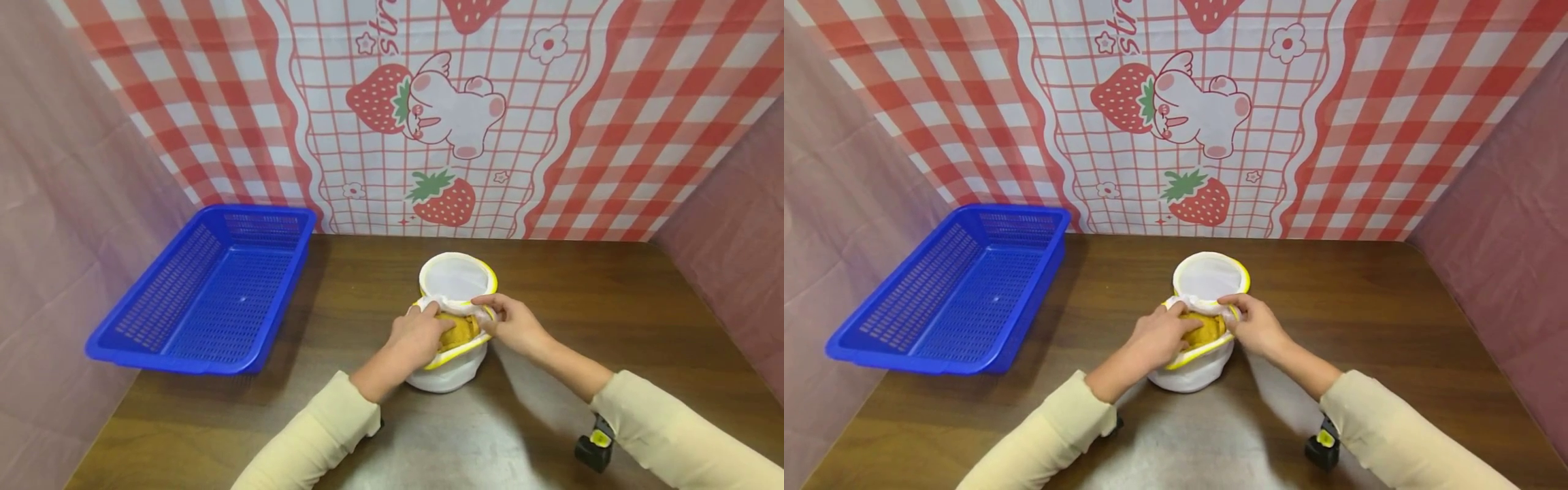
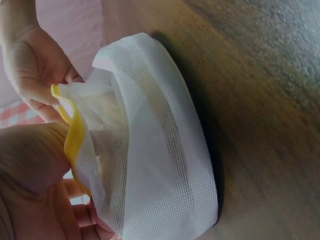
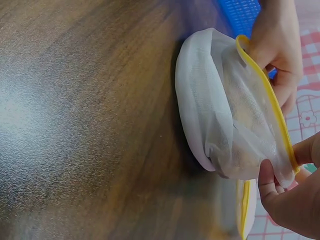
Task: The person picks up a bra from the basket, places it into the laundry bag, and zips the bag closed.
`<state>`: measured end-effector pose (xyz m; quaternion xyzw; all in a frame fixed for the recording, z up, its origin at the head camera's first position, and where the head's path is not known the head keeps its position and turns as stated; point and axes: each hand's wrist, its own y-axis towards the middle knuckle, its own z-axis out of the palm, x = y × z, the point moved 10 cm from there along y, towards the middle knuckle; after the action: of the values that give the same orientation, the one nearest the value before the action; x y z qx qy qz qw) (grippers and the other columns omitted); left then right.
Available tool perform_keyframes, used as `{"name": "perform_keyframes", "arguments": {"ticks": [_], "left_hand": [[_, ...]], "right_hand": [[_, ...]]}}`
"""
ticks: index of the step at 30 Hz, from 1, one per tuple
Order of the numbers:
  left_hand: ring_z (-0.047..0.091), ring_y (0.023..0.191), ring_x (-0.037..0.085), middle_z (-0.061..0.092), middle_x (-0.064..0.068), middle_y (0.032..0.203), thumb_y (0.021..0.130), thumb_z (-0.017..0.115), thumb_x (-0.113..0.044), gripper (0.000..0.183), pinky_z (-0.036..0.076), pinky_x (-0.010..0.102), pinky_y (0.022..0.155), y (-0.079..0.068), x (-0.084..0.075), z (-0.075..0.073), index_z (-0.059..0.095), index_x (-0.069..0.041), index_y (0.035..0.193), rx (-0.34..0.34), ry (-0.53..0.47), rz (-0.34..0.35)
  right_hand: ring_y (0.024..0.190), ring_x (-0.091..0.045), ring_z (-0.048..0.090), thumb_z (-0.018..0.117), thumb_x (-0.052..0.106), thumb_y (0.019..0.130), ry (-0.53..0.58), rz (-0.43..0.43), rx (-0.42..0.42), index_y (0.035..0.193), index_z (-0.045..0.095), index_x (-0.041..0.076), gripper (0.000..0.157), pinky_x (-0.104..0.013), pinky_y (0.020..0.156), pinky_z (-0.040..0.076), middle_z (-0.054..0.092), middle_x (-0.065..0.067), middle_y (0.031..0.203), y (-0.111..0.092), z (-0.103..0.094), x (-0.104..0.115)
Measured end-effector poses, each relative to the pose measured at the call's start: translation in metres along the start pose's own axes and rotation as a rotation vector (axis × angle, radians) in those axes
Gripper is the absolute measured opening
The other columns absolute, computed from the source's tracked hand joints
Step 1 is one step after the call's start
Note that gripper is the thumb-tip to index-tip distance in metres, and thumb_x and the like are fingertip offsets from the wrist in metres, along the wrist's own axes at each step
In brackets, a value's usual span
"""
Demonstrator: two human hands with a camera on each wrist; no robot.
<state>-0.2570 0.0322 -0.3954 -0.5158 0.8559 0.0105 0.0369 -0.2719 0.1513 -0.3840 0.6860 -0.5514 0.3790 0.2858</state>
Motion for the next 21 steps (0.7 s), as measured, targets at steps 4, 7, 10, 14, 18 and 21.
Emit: {"name": "perform_keyframes", "arguments": {"ticks": [4,7,10,14,18,21], "left_hand": [[0.055,0.093,0.023,0.054,-0.001,0.117,0.086,0.063,-0.025,0.036,0.049,0.034,0.061,-0.001,0.000,-0.001,0.062,-0.037,0.120,-0.015,0.010,0.008],[0.055,0.093,0.024,0.054,-0.001,0.116,0.088,0.059,-0.023,0.033,0.049,0.034,0.061,-0.001,0.000,0.000,0.063,-0.037,0.118,-0.018,0.016,0.015],[0.054,0.093,0.023,0.054,-0.001,0.117,0.090,0.056,-0.023,0.031,0.048,0.034,0.062,-0.001,0.001,0.003,0.064,-0.036,0.116,-0.002,0.013,0.020],[0.053,0.095,0.023,0.052,-0.002,0.119,0.093,0.053,-0.024,0.030,0.048,0.035,0.062,-0.002,0.005,0.008,0.063,-0.037,0.118,0.045,-0.005,0.005],[0.052,0.093,0.022,0.052,-0.003,0.116,0.093,0.052,-0.025,0.030,0.045,0.035,0.061,-0.004,0.007,0.008,0.063,-0.038,0.117,0.053,-0.025,0.000],[0.052,0.092,0.021,0.051,-0.004,0.117,0.093,0.053,-0.024,0.031,0.045,0.034,0.060,-0.003,0.009,0.008,0.063,-0.039,0.118,0.069,-0.035,0.001]], "right_hand": [[0.063,-0.006,0.045,0.057,-0.003,0.083,-0.030,-0.004,-0.022,0.119,0.057,-0.006,0.036,-0.019,0.054,0.040,0.056,-0.009,0.078,0.003,-0.006,0.002],[0.062,-0.005,0.043,0.056,-0.005,0.082,-0.047,-0.019,-0.036,0.118,0.058,-0.006,0.036,-0.019,0.053,0.038,0.054,-0.008,0.076,0.005,-0.009,0.005],[0.060,-0.004,0.043,0.055,-0.006,0.081,-0.049,-0.028,-0.040,0.117,0.058,-0.007,0.035,-0.019,0.052,0.038,0.053,-0.007,0.074,0.005,-0.012,0.007],[0.059,-0.004,0.042,0.055,-0.005,0.082,-0.051,-0.027,-0.036,0.117,0.058,-0.007,0.035,-0.019,0.051,0.038,0.051,-0.005,0.071,0.006,-0.014,0.010],[0.058,-0.005,0.041,0.056,-0.003,0.082,-0.070,-0.033,-0.035,0.116,0.059,-0.005,0.034,-0.020,0.051,0.037,0.047,-0.003,0.068,0.008,-0.017,0.014],[0.058,-0.006,0.040,0.056,-0.002,0.082,-0.076,-0.028,-0.027,0.116,0.060,-0.004,0.034,-0.020,0.050,0.036,0.044,-0.002,0.066,0.009,-0.017,0.012]]}}
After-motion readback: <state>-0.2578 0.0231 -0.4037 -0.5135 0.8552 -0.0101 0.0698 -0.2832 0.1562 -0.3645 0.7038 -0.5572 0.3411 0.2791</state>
